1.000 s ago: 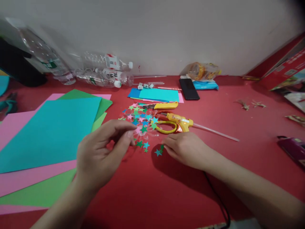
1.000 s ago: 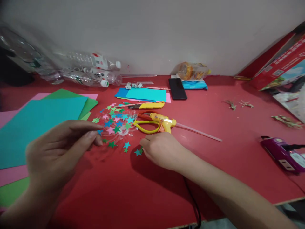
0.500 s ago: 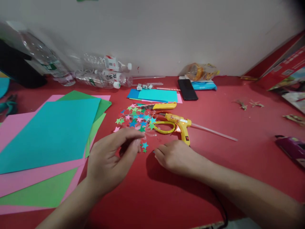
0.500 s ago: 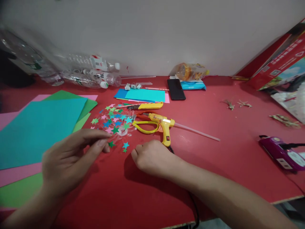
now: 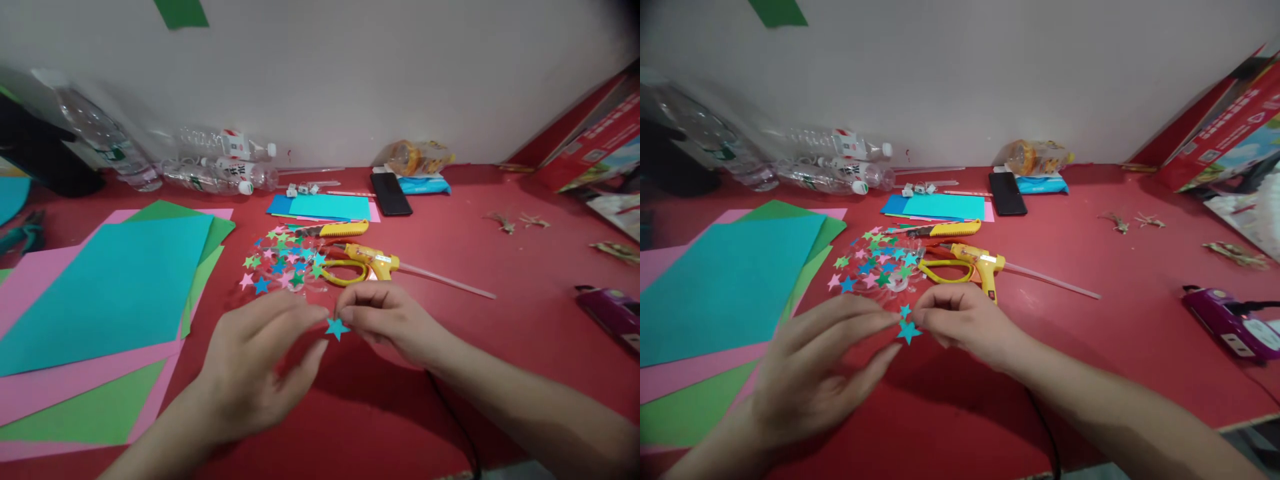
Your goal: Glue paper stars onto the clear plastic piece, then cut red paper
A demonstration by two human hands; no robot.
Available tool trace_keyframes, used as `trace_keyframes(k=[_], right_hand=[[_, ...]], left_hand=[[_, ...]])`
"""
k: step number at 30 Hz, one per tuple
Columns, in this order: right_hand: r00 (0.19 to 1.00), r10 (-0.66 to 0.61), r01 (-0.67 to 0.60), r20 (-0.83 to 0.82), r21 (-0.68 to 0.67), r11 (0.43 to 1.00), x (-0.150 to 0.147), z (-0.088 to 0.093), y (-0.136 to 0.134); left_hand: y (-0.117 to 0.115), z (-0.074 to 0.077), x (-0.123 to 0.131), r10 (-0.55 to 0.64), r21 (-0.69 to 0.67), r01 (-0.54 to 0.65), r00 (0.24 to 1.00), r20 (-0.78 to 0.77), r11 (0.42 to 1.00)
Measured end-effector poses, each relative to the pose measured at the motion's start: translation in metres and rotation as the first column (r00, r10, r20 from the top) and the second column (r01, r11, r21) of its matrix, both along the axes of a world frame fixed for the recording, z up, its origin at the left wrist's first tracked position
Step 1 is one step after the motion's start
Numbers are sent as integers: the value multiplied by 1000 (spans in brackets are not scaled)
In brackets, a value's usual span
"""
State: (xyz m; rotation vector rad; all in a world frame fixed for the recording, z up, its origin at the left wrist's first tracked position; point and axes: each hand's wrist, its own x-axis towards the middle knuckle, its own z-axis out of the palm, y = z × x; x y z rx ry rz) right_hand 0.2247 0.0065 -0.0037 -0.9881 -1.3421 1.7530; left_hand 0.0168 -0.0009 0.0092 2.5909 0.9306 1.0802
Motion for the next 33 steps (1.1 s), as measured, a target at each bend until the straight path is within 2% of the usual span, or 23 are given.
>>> trace_keyframes(k=[2, 5, 7, 9, 12, 14, 18, 21, 25, 27, 30, 33], right_hand=[[999, -4, 0, -50, -84, 996, -2, 1, -3], [998, 13, -20, -53, -128, 992, -3, 2, -5], [1000, 28, -28, -12, -55, 998, -2, 2, -6], [999, -10, 5, 46, 107, 994, -1, 4, -6], [984, -118, 61, 135, 368, 928, -2, 8, -9], [972, -156, 60, 174, 461, 886, -3, 9, -11], [961, -199, 71, 193, 524, 849, -7, 8, -14], [956, -207, 56, 208, 563, 825, -6, 9, -14], [919, -270, 32, 288, 629, 777, 0, 22, -8], [898, -289, 19, 331, 628, 778, 1, 31, -1], [874, -262, -53, 409, 617, 786, -1, 39, 10], [854, -226, -156, 469, 645, 748, -7, 38, 17]], left_hand=[[-2, -2, 2, -34, 125, 42, 997, -65, 991], [-4, -3, 5, -27, 190, 48, 993, -112, 981], [-5, -2, 6, -16, 180, 33, 996, -93, 983], [-4, 0, 7, -6, 124, 11, 999, -42, 992], [-2, 3, 8, 20, -11, -19, 998, 59, 1000], [0, 4, 9, 34, -85, -26, 995, 94, 996], [-2, 8, 12, 39, -152, -22, 993, 112, 988], [-3, 13, 11, 38, -148, -23, 994, 100, 989], [3, 18, -1, 187, -99, -178, 978, 93, 979], [7, 17, -8, 254, -118, -247, 966, 49, 962], [10, 12, -12, 290, -129, -293, 956, -40, 947], [10, 6, -8, 317, -107, -325, 944, -87, 940]])
